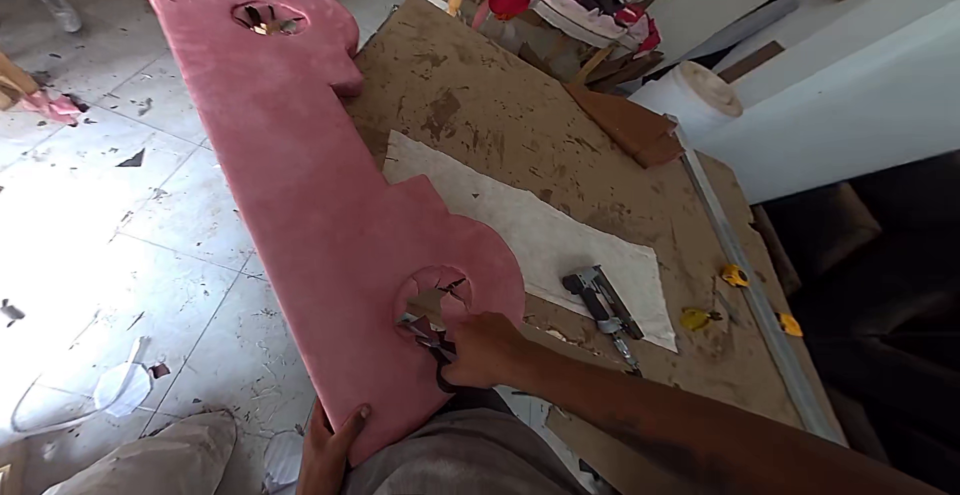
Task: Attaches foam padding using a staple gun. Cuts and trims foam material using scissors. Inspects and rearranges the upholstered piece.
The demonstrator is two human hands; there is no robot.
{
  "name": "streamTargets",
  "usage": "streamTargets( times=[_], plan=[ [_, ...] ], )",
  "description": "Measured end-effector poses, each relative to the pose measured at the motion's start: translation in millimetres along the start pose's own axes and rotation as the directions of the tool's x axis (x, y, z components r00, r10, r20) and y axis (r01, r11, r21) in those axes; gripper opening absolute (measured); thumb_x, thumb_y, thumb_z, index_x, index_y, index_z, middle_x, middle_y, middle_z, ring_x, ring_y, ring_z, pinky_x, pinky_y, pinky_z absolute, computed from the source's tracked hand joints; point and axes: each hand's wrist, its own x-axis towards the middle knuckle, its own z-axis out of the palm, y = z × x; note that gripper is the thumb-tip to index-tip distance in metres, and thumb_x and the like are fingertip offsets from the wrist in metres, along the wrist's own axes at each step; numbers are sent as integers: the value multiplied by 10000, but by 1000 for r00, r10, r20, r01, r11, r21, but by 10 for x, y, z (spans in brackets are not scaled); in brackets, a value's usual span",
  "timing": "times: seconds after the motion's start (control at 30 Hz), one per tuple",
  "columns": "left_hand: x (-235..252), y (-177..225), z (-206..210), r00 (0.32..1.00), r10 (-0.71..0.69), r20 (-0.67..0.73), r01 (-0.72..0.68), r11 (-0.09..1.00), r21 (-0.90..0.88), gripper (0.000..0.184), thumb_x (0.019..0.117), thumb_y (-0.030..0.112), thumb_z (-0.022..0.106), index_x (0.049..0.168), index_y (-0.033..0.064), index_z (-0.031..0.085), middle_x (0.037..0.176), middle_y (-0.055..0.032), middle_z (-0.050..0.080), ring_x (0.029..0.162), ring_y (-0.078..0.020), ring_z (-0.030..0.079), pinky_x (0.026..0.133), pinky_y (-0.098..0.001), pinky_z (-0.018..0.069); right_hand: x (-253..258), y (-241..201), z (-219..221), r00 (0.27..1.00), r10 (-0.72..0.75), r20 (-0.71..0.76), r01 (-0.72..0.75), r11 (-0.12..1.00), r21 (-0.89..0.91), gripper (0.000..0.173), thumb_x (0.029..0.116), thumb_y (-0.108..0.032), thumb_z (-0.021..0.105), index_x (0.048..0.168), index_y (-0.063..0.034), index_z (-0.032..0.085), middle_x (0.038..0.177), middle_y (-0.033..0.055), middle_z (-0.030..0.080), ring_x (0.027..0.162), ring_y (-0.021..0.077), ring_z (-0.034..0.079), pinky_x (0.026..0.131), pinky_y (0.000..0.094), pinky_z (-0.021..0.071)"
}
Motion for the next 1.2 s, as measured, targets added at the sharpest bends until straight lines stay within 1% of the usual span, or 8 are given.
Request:
streamTargets(
  times=[0.17,0.23,0.37,0.5,0.6,0.77,0.9,1.2],
  plan=[
    [23,31,3,999,-3,47,3,1000,-10,948,763,298,886,1482,-24,360,1165,-170,717,1007,-234,743,886,-427,640,605,-152,-134,995,-23,-97,34,993,114,526,858,-566,638,1021,-70,699,985,177,697,962,385,675,773,647,510],
    [-2,24,-24,999,-4,52,3,1000,22,974,770,336,892,1501,-4,345,1183,-168,717,1023,-238,743,902,-433,639,858,-163,-202,993,-34,-109,47,991,125,442,904,-521,625,936,-87,698,922,146,690,906,356,676,735,615,509],
    [-67,156,-101,977,192,-95,-155,939,306,1141,744,442,905,1611,86,254,1537,-155,482,1327,-248,577,1022,-479,568,929,151,-331,992,-100,-75,107,990,91,422,916,-485,649,960,-69,708,930,165,701,915,383,681,759,659,515],
    [-93,467,-6,778,602,-181,-381,681,626,784,854,497,771,1453,50,534,1583,-206,412,1469,-332,404,1113,-535,462,475,841,-369,990,-141,4,140,987,82,434,937,-507,615,932,-80,694,874,150,673,861,363,656,739,635,492],
    [2,856,397,669,743,3,-486,435,758,411,910,411,696,1204,126,732,1491,-178,540,1469,-373,409,1193,-575,370,256,1454,-107,993,-121,6,116,962,246,516,943,-576,602,927,-65,675,841,148,643,820,339,632,735,603,490],
    [579,1077,1082,788,535,304,-381,36,924,395,955,542,541,1289,408,703,1664,-59,358,1578,-382,171,1245,-671,122,97,1925,550,979,-143,-148,204,770,604,404,959,-453,648,1037,-59,689,969,123,668,867,261,657,805,493,549],
    [700,1024,1189,828,425,366,-299,-218,929,527,1013,589,376,1496,434,520,1714,-63,240,1582,-418,119,1212,-744,79,124,1716,894,954,-225,-197,293,566,771,389,970,-485,619,953,-104,693,751,50,679,627,179,656,629,397,572],
    [722,938,1383,847,424,320,-218,-271,937,523,1009,609,389,1380,355,656,1720,-98,207,1578,-449,90,1200,-761,67,333,1489,898,924,-367,-107,282,467,838,489,953,-579,563,780,-128,641,646,45,584,562,187,590,546,416,500]
  ],
)
